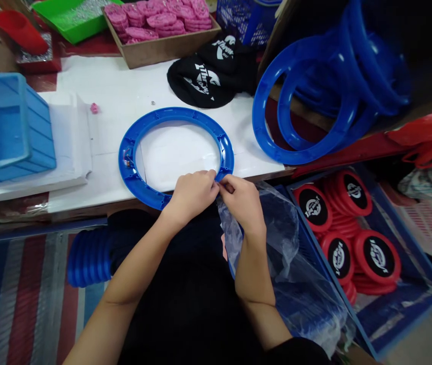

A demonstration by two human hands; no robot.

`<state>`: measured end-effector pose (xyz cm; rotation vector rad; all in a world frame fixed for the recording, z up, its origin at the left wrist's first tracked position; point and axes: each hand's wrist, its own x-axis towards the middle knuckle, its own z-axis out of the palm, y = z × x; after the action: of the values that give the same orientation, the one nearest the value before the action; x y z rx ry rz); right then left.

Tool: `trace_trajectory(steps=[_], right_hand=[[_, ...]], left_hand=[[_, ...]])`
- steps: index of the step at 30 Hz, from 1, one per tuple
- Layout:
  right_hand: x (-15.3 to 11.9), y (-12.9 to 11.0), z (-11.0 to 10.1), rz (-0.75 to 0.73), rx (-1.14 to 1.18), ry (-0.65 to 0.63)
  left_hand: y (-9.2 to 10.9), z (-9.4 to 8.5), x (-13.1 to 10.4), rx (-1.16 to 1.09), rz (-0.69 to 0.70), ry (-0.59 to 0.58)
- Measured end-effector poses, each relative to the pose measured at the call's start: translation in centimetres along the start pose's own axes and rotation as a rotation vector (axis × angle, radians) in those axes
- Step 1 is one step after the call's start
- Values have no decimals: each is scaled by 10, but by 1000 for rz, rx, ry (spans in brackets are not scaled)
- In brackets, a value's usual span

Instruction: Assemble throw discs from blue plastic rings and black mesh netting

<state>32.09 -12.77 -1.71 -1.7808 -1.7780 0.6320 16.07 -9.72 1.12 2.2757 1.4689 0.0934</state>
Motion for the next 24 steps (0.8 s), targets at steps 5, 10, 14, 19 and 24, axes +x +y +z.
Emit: trace_trajectory(steps=[5, 10, 14, 19, 24], right_hand=[[0, 6, -24, 15, 155, -140], [9, -1, -31, -61, 21, -2], [19, -1, -23, -131, -63, 53], [23, 2, -17, -143, -19, 40], [17, -3, -18, -143, 23, 43]], left_hand=[[-9, 8, -3, 16, 88, 19], [-20, 11, -8, 29, 162, 35], [-23, 11, -11, 25, 189, 34], [-31, 9, -16, 15, 222, 4], [-37, 6, -20, 20, 241, -16]])
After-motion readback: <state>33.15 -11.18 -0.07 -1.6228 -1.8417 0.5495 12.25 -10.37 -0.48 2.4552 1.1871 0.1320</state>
